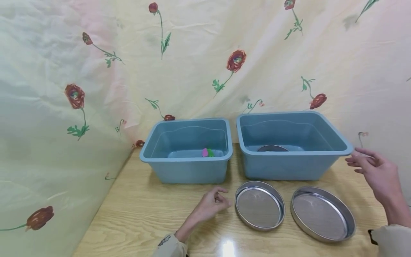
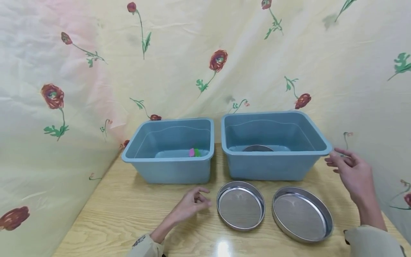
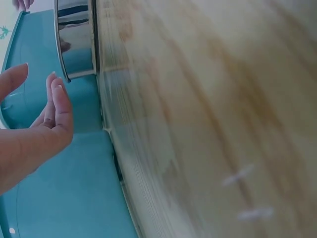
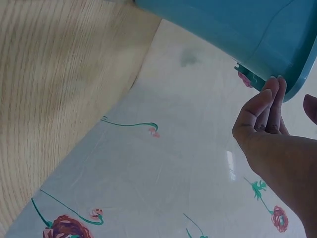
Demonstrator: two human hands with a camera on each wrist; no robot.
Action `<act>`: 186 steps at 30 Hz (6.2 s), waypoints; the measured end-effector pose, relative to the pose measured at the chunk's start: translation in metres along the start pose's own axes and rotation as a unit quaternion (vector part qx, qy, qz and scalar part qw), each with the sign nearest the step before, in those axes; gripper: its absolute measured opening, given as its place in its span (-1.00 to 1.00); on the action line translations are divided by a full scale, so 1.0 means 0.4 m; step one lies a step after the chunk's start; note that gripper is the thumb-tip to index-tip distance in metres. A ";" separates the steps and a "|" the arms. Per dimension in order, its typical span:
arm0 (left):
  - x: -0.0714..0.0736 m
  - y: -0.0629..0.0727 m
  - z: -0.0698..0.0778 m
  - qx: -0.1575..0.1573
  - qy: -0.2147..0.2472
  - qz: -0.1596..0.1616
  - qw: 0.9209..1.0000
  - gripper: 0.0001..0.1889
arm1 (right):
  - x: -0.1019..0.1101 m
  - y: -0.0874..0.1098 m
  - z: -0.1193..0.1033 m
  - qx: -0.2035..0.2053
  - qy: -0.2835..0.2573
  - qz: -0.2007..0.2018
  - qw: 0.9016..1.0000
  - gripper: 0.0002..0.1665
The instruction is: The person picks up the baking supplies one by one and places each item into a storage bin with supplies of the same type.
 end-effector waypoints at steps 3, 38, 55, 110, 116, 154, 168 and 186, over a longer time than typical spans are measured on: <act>-0.006 -0.005 -0.007 0.003 -0.004 0.000 1.000 -0.51 | -0.004 -0.010 -0.004 0.000 -0.007 -0.010 1.000 -0.75; -0.069 -0.048 -0.058 0.034 0.001 -0.007 0.999 -0.50 | -0.032 -0.055 0.003 -0.047 -0.071 -0.033 0.996 -0.72; -0.092 -0.048 -0.041 0.038 0.071 -0.006 0.997 -0.57 | -0.038 -0.052 0.003 -0.062 -0.151 -0.032 0.986 -0.62; -0.110 -0.038 0.003 0.025 0.115 -0.017 0.993 -0.53 | -0.036 -0.051 0.006 -0.048 -0.137 -0.040 0.989 -0.63; -0.113 -0.037 0.014 0.022 0.117 -0.016 0.993 -0.52 | -0.036 -0.050 0.004 -0.044 -0.120 -0.040 0.991 -0.64; -0.126 -0.054 0.104 -0.002 0.130 -0.038 0.991 -0.57 | -0.040 -0.051 0.011 -0.052 -0.137 -0.037 0.989 -0.62; -0.120 -0.066 0.140 -0.024 0.125 -0.031 0.991 -0.58 | -0.040 -0.050 0.012 -0.055 -0.151 -0.034 0.986 -0.66; -0.109 -0.085 0.188 -0.046 0.111 -0.036 0.992 -0.58 | -0.039 -0.047 0.013 -0.055 -0.111 -0.030 0.992 -0.72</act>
Point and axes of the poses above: each hand's wrist, its own y-axis away from the middle knuckle, its own x-axis out of the back of the hand, z = x × y, the point moved 8 cm from there along -y, towards the middle knuckle, and after that the axes turned 10 degrees about z, right-handed, at the moved point
